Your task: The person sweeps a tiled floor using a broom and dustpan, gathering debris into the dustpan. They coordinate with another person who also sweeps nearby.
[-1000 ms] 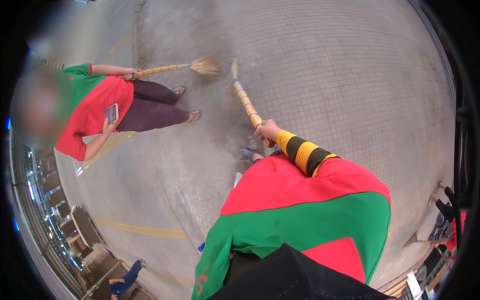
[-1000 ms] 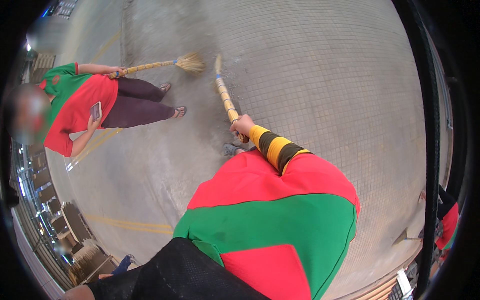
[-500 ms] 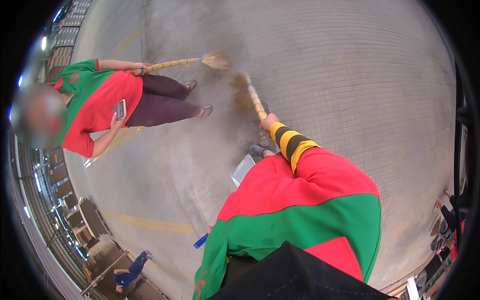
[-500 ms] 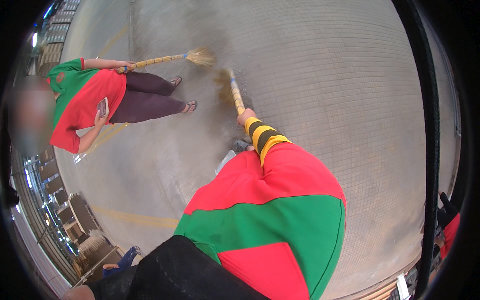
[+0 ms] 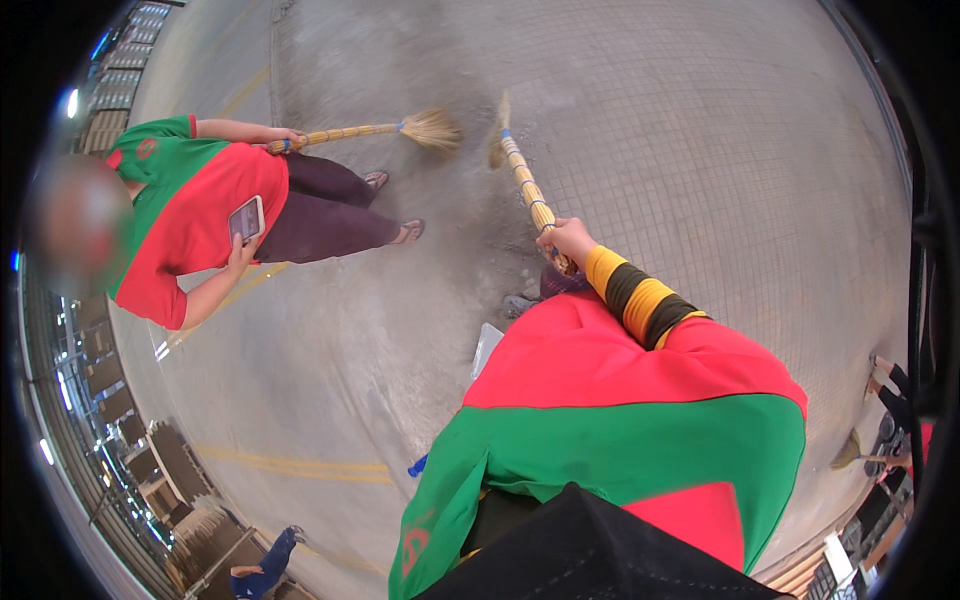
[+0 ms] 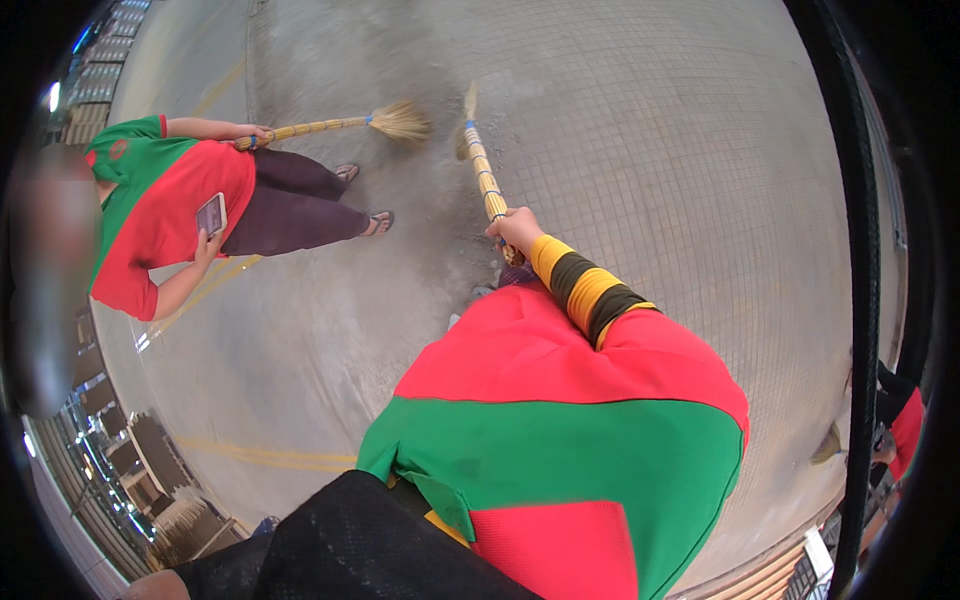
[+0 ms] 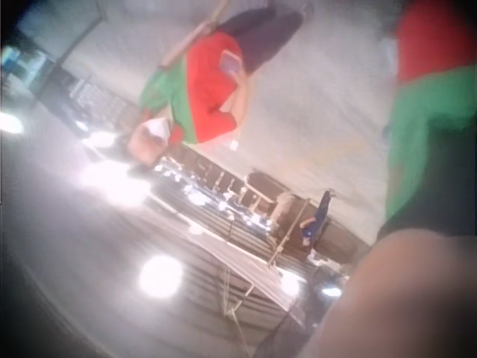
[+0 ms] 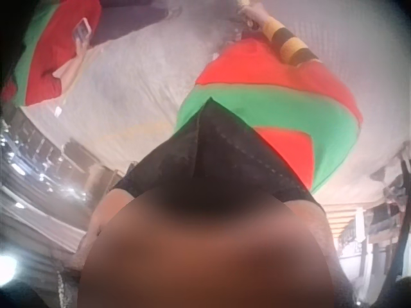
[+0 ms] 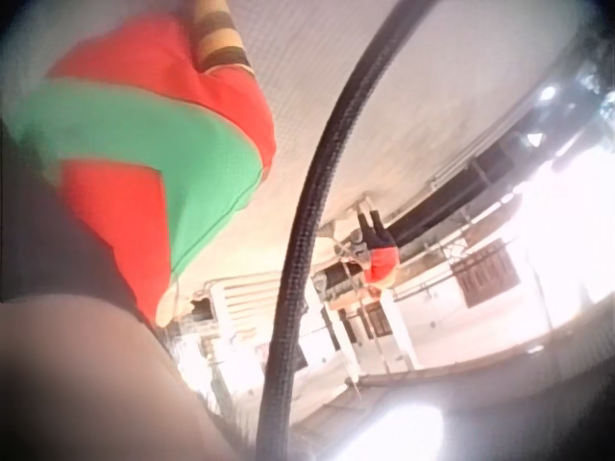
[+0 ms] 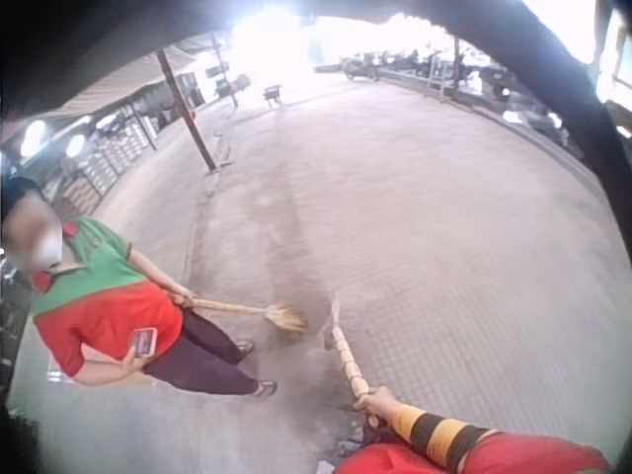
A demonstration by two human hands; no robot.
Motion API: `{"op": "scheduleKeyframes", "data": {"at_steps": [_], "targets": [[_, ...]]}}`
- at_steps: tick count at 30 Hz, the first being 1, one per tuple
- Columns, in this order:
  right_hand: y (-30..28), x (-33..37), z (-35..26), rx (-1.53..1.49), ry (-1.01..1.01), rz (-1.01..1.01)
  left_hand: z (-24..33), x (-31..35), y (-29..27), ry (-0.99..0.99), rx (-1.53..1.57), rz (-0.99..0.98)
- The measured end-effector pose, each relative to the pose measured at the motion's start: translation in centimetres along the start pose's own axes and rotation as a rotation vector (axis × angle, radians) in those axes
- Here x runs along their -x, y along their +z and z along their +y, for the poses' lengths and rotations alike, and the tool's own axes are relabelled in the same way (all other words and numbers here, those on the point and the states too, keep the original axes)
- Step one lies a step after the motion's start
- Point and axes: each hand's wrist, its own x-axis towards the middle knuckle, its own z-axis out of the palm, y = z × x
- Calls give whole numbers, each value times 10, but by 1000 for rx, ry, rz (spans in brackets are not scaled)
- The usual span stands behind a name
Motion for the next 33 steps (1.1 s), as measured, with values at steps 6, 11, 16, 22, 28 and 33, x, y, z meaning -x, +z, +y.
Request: {"op": "scheduleKeyframes", "data": {"at_steps": [6,11,16,22,28,33], "targets": [[12,-28,-20,73,79,-155,17,19,36,15,-42,-7],[14,-103,-52,151,229,-136,38,51,61,98,0,32],[-18,-149,-97,-100,284,-12,44,84,79,-42,82,27],[-68,-94,-161,-66,256,-165,71,152,114,-56,267,133],[-89,-133,-210,-28,232,-291,70,210,143,6,346,22],[-90,-223,-211,-218,464,-270,47,249,171,14,179,-89]]}}
